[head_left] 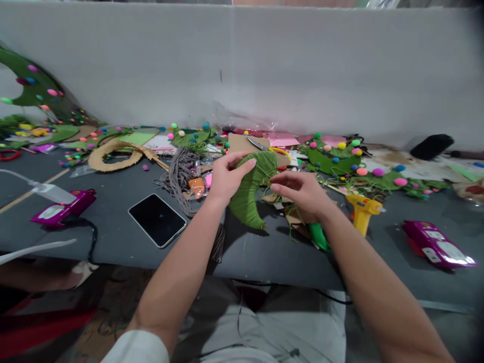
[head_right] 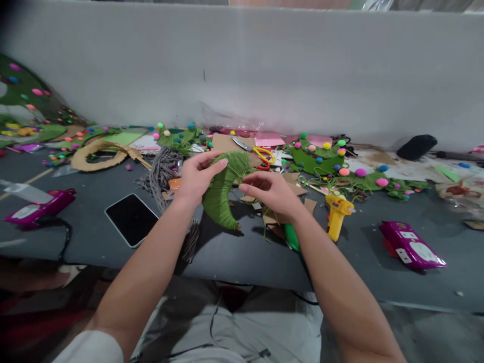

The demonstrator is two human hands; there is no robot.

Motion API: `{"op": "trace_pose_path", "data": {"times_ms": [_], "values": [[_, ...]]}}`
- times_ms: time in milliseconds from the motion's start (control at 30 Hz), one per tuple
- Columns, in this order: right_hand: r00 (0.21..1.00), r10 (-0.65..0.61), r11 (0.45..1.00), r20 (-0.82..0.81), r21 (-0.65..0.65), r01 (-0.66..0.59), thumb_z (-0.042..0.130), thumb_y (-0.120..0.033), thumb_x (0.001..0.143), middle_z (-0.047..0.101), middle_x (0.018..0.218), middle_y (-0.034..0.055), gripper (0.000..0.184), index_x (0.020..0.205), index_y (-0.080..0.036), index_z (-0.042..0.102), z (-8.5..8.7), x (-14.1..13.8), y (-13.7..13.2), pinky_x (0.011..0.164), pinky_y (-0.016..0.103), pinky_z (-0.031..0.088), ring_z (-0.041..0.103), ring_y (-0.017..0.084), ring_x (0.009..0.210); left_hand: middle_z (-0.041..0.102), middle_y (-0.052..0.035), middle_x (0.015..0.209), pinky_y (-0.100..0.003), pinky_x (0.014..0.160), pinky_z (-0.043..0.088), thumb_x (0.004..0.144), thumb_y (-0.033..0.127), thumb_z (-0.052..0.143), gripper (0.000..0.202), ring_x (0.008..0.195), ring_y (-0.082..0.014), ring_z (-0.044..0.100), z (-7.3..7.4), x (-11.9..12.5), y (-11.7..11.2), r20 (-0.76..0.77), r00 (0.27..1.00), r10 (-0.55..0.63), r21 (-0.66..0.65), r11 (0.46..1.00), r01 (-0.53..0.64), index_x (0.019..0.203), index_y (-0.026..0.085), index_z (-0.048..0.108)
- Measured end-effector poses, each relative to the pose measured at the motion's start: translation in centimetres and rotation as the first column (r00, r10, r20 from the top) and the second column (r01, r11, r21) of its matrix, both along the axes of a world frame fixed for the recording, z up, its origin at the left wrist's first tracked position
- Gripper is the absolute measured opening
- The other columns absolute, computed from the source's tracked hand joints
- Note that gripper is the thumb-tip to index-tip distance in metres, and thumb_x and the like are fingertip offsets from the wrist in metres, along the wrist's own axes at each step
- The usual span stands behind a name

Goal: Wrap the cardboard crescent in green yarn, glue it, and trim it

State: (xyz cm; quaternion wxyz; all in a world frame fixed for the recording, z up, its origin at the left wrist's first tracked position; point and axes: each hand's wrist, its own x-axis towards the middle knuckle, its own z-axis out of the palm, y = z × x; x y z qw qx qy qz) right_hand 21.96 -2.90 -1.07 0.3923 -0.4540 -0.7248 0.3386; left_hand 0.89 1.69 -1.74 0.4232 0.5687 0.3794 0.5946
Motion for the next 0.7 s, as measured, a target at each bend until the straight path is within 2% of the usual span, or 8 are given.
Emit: {"op": "trace_pose_path", "data": {"times_ms": [133,233,367,500,600,700], "values": [[0.974,-0.182,0.978,-0.138,0.080,0.194,0.068,-0.046,0.083,0.071,0.080,0.0051,0.029,0.084,-0.017,0.072,-0.6,-2.7,-0.5,0.064,0.029,0.049,0.061,0.017,0.070,0.076,-0.0080,0.100,-0.032,0.083,0.056,0.072,0.038,0.079,0.037,0.091,-0.0194,0.070,-0.1,0.2,-0.1,-0.026,1.000,0.001,0.029,1.000,0.000,0.102,0.016,0.074],[0.964,-0.202,0.975,-0.174,0.055,0.214,0.067,-0.047,0.084,0.066,0.072,0.0035,0.031,0.078,-0.017,0.069,-0.8,-3.0,-0.5,0.061,0.028,0.046,0.057,0.015,0.065,0.076,-0.0080,0.101,-0.033,0.083,0.057,0.073,0.039,0.078,0.037,0.093,-0.0199,0.070,-0.2,0.2,-0.1,-0.011,1.000,0.019,0.029,0.999,-0.019,0.103,0.017,0.074],[0.961,-0.144,0.990,-0.234,-0.037,0.140,0.067,-0.049,0.083,0.061,0.070,0.0016,0.032,0.079,-0.017,0.064,-0.6,-2.7,-0.4,0.058,0.026,0.044,0.052,0.013,0.062,0.076,-0.0072,0.100,-0.034,0.083,0.057,0.072,0.040,0.079,0.038,0.092,-0.0199,0.070,-0.2,0.3,0.0,0.063,0.998,0.020,-0.004,1.000,-0.020,0.102,0.018,0.074],[0.955,-0.087,0.995,-0.283,-0.077,0.068,0.067,-0.047,0.085,0.057,0.067,-0.0004,0.031,0.078,-0.017,0.062,-0.8,-2.5,-0.2,0.058,0.024,0.042,0.050,0.011,0.061,0.076,-0.0057,0.098,-0.034,0.083,0.057,0.067,0.039,0.083,0.039,0.090,-0.0195,0.070,0.0,0.2,0.0,0.171,0.985,0.005,-0.082,0.997,0.009,0.099,0.019,0.075],[0.948,-0.029,0.995,-0.317,-0.098,-0.002,0.068,-0.046,0.084,0.057,0.069,-0.0004,0.029,0.081,-0.018,0.062,-1.2,-2.1,0.0,0.058,0.024,0.043,0.050,0.011,0.062,0.077,-0.0055,0.098,-0.034,0.080,0.058,0.066,0.038,0.084,0.038,0.087,-0.0197,0.071,0.4,0.1,-0.2,0.199,0.975,-0.095,-0.162,0.978,0.128,0.098,0.020,0.076],[0.956,0.037,0.991,-0.290,-0.113,-0.073,0.070,-0.047,0.082,0.058,0.071,-0.0001,0.030,0.081,-0.019,0.062,-1.1,-1.6,0.0,0.059,0.025,0.045,0.052,0.012,0.063,0.077,-0.0060,0.098,-0.033,0.076,0.058,0.065,0.038,0.084,0.040,0.083,-0.0201,0.071,0.6,0.0,-0.6,0.179,0.953,-0.245,-0.246,0.927,0.284,0.100,0.020,0.076]]}}
